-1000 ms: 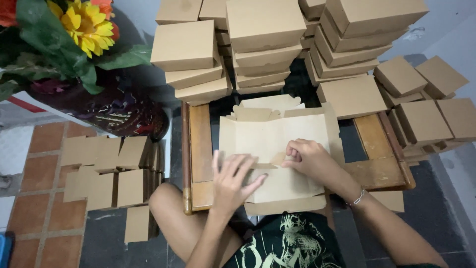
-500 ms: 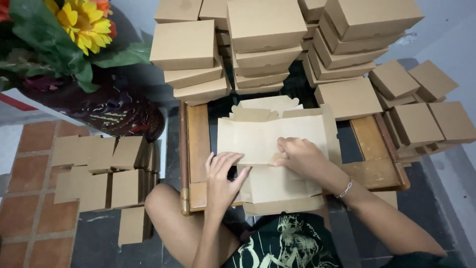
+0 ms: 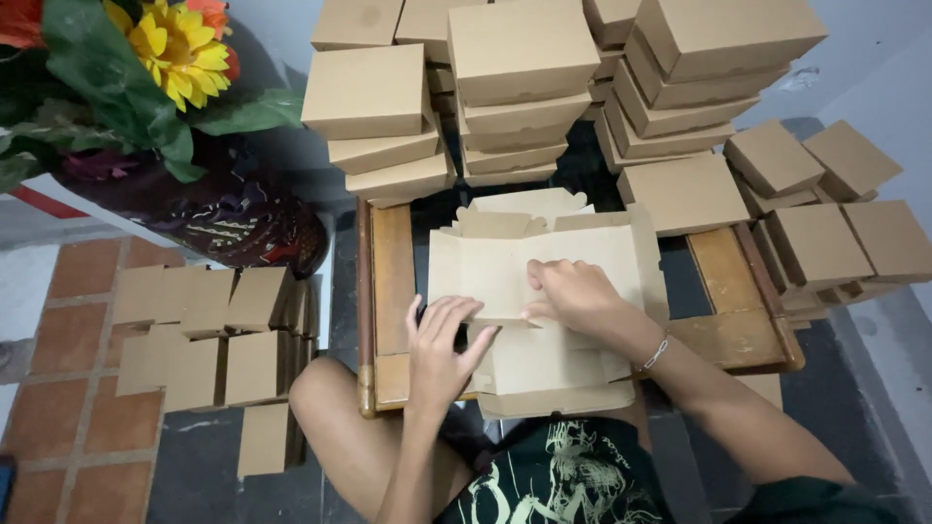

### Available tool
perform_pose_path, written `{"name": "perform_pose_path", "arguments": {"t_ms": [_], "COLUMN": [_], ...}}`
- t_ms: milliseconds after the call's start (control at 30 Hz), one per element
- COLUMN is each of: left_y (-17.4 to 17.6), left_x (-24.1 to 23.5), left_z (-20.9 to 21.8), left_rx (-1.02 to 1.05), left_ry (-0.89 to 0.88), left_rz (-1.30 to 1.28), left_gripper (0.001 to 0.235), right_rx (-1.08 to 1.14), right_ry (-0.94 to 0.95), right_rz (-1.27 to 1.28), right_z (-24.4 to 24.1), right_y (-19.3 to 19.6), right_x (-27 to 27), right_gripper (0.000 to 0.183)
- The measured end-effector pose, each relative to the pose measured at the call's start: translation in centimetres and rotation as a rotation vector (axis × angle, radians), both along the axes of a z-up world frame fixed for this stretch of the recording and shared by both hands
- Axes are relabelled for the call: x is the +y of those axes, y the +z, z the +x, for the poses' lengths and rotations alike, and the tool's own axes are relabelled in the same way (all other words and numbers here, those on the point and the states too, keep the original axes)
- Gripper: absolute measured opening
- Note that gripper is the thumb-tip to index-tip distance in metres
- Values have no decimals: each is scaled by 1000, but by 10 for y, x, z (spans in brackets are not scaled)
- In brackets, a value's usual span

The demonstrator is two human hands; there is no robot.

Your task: The person assembles a flat cardboard box by folding its flaps and securing them with adhesive tape. They then fold and tuck the side flaps to form the box shape.

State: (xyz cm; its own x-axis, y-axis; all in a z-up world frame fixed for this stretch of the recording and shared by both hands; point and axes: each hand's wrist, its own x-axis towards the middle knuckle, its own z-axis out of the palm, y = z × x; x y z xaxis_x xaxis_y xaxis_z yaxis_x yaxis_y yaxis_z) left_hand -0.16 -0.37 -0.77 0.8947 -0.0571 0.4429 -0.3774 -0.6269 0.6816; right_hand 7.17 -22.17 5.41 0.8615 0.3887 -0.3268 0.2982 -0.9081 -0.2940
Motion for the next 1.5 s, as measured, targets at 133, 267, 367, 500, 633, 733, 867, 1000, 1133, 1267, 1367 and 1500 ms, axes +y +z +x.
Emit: {"name": "perform_pose_path", "arguments": {"t_ms": [133,267,367,500,633,733,867,1000,1133,1267,1367,1500], "left_y": [5,20,12,23,49,36,10,3,4,14,13,13], "left_x": [-12,-27,-42,-55,-62,-65,-63,-61,-59,-58,-57,-56], "left_z": [-4,-3,8,11,4,11,16,19,18,15,15,16], "left_rx": [-196,-306,-288,-285,-287,-305,-249,-232,-204,-198,-179,-193], "left_ry": [18,-34,-164,-202,-200,-239,-289,-313,-302,-296,-297,-289], "left_rz": [231,437,539,662,806,817,741,726,711,697,684,671], "left_gripper": [34,20,7,5,3,6,12,14,15,16,18,18], "right_rx": [55,112,29,-39,-51,-108,-260,-279,-273,-291,-303,-343], "right_ry": [-12,-49,-36,-24,-79,-108,-78,-79,-102,-129,-150,-169], "right_rz": [79,211,282,339,350,342,335,408,459,504,527,528], "right_z": [-5,-17,-23,-43,-70,-87,-95,-90,-90,-90,-89,-92], "right_y": [3,15,-12,-7,5,6,-27,-37,-30,-28,-35,-40], "right_x": [-6,-14,-29,-37,-32,-30,-39,-43,-41,-39,-40,-39], "right_gripper": [39,35,37,41,19,20,33,31,29,28,28,26]}}
